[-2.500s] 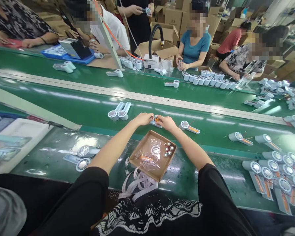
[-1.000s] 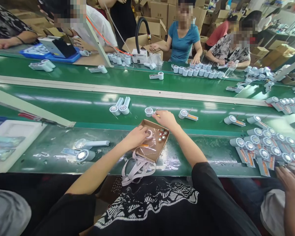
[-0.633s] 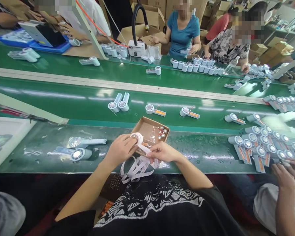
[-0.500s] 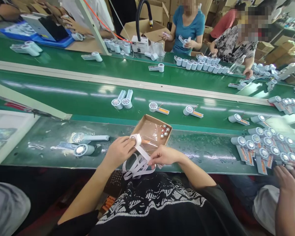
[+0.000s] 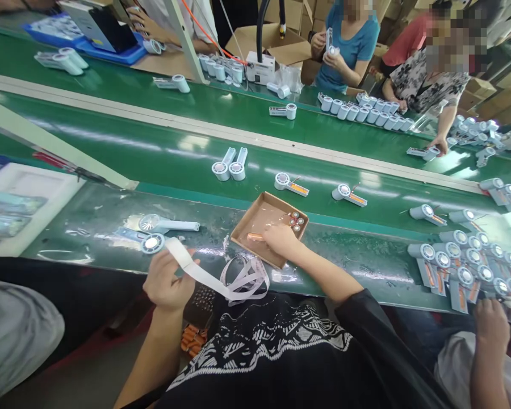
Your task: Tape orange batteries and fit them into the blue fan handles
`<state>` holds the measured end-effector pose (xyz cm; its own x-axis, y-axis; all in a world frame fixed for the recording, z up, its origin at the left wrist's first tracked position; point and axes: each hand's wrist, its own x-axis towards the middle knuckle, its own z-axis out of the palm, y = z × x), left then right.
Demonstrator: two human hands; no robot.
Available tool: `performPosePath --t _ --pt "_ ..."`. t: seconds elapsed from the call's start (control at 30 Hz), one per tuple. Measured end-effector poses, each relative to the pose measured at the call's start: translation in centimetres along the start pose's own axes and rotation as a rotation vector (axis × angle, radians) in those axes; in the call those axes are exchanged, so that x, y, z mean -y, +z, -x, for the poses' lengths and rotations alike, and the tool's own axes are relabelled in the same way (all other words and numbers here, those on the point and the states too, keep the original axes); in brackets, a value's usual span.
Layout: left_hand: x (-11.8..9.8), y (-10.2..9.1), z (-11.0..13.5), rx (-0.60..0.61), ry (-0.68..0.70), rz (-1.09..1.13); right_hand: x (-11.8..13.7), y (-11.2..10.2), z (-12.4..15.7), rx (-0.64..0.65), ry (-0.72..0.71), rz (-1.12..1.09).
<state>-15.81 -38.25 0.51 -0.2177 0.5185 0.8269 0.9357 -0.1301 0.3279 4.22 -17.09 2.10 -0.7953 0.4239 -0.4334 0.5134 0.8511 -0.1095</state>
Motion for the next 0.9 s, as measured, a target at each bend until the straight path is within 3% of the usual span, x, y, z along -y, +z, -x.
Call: performPosePath --t 0.13,0.23,0.33,0.4,0.43,0.5,0.53,0.6,0.67,0.7,0.8,0.87,0.9 --pt "-0.4 1.0 0.5 0.072 -0.033 0.052 -0.9 -0.4 -0.3 0.013 -0.038 -0.036" --pt "-0.2 2.0 0.8 0.1 -0.037 0.108 -3.0 -1.7 1.4 -0.15 -0.107 -0.191" --pt "0.2 2.5 0.8 0.117 -0.04 0.15 -6.0 -3.3 6.0 -0.398 -0.152 -0.478" --pt "0.4 2.3 0.8 0.114 -0.053 0.167 -8.2 -4.2 10.5 -0.443 -0.06 -0.645" --pt "0.4 2.1 0.8 0.109 -0.062 0.173 -9.2 -4.6 12.7 -0.38 -0.023 -0.692" --pt "0.5 1.5 0.9 0.098 -0.073 0.184 -10.6 -5.0 16.5 0.117 -0.119 -0.686" --pt "0.5 1.3 1.0 0.099 -0.074 0.191 -11.0 -5.0 17.8 0.304 -0.089 -0.613" --pt "0.3 1.1 1.3 0.113 -0.072 0.207 -11.0 -4.7 18.8 0.518 0.029 -0.443" --pt "0.0 1.5 1.4 0.139 -0.074 0.219 -10.0 -4.3 17.9 0.524 0.088 -0.374" --pt "-0.2 1.9 1.5 0.161 -0.073 0.225 -9.3 -4.1 16.9 0.491 0.051 -0.393" --pt "-1.3 3.4 1.1 0.25 -0.032 0.262 -6.3 -3.2 12.1 0.225 -0.047 -0.399" --pt "-2.1 4.2 0.6 0.314 0.02 0.285 -3.9 -2.3 8.4 0.022 0.067 -0.204" --pt "-2.4 4.5 0.4 0.341 0.047 0.291 -2.7 -1.7 6.7 -0.016 0.122 -0.091"
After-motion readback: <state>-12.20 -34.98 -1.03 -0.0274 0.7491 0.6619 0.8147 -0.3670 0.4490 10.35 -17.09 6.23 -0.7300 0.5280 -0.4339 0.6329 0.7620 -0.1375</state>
